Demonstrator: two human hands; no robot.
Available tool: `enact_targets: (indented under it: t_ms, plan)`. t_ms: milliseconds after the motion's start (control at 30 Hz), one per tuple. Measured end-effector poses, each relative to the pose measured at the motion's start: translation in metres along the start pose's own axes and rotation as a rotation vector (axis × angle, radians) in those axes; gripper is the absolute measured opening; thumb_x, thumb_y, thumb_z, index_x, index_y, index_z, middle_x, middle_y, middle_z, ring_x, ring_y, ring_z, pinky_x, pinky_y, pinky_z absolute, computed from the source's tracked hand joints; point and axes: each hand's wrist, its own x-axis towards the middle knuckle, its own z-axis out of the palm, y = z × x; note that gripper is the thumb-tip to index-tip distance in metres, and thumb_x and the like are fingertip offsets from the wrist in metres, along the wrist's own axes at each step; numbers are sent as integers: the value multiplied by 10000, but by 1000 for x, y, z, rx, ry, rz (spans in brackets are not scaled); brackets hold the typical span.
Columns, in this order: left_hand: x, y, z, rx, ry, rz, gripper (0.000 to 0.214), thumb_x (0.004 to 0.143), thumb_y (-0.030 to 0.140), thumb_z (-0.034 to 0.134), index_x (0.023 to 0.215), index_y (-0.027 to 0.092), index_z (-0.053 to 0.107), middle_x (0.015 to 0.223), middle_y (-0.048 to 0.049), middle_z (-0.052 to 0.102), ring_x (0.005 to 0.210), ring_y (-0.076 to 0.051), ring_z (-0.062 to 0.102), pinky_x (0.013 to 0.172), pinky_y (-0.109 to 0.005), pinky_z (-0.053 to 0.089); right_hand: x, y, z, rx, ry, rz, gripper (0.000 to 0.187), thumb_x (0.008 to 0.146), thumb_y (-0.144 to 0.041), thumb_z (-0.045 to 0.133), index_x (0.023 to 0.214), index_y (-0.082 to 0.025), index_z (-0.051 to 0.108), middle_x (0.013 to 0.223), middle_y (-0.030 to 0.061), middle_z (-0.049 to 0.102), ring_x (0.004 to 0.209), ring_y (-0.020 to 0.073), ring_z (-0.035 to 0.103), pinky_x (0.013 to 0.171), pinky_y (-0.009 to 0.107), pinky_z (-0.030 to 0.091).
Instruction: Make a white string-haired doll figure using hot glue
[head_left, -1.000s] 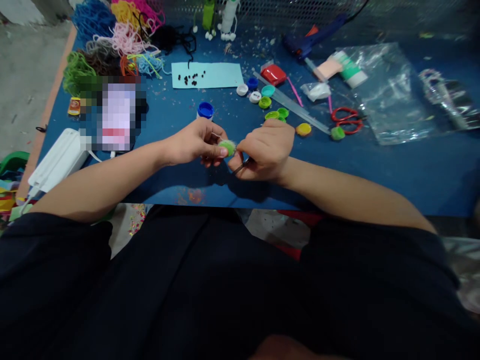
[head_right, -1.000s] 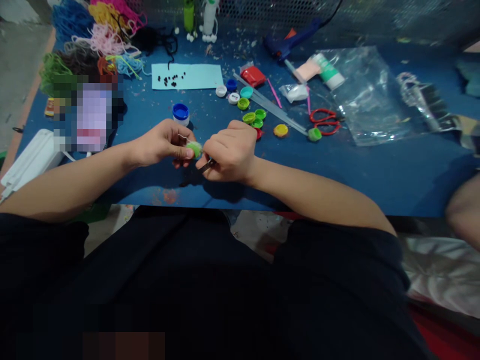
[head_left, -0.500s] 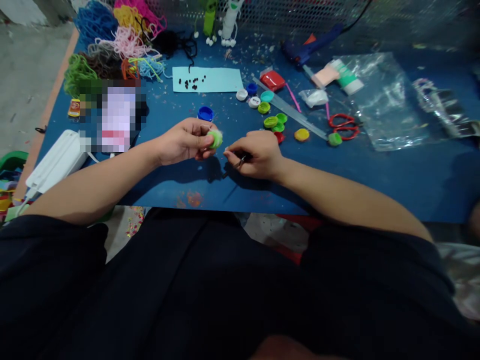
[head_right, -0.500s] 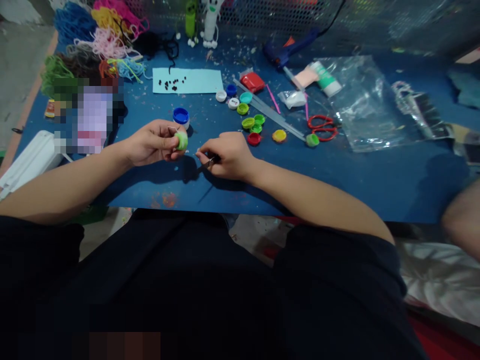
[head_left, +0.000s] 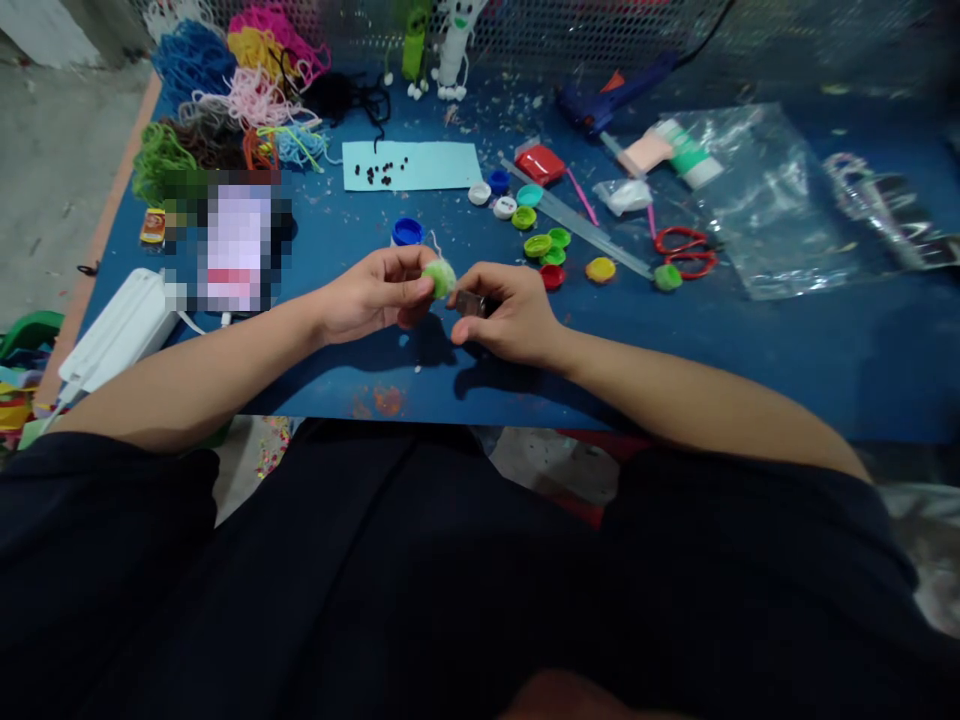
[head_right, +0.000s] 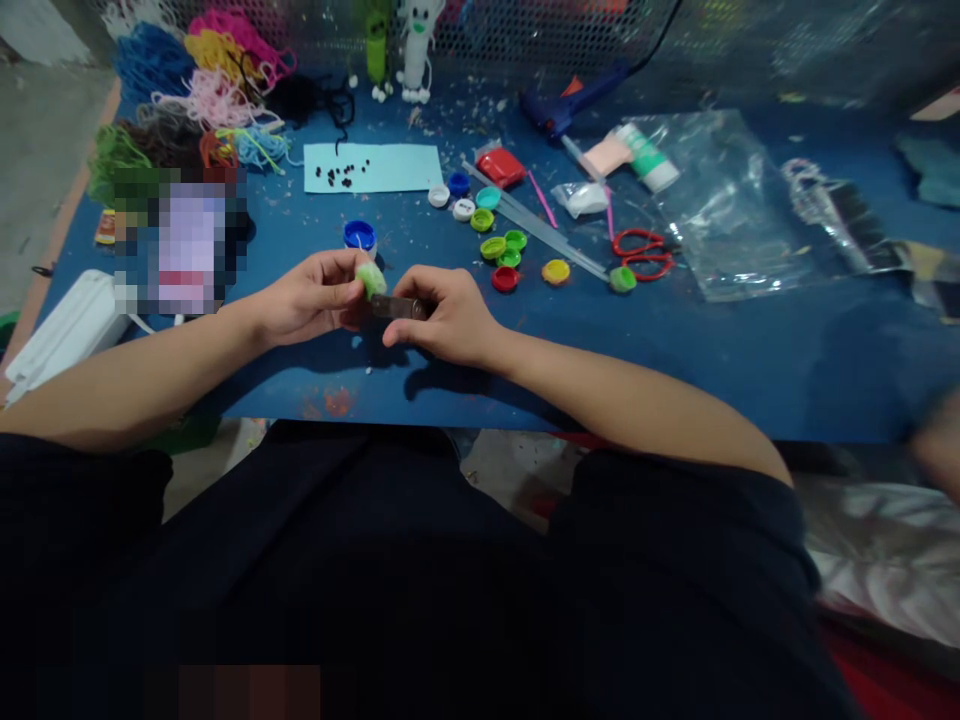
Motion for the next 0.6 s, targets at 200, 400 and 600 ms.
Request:
enact_targets:
  t_ms: [200, 400, 600]
  plan:
    - [-1, -6, 4, -32, 40, 39, 514, 775, 576, 966, 917, 196, 649, 895, -7, 668, 707, -97, 653, 620, -231, 499, -2, -12, 7, 194, -74, 31, 665, 1089, -739, 454, 782, -165, 592, 637, -7, 529, 561, 83, 438, 565, 253, 327]
    - [-1, -4, 11, -55, 47, 50, 567, 730, 584, 993, 883, 195, 610, 939, -4, 642, 738, -89, 636, 659, -232, 519, 0, -15, 15, 289, -73, 65, 618, 1084, -685, 531, 736, -175, 532, 620, -23, 475, 544, 74, 383, 537, 247, 294]
    - [2, -7, 10, -14, 68, 80, 618, 683, 603, 1012, 857, 208, 570, 912, -6, 629, 719, -92, 622, 629, -230, 516, 2, -22, 16, 351, -88, 119, 656, 1041, -740, 570, 700, -180, 537, 602, -18, 458, 555, 88, 372, 543, 260, 285]
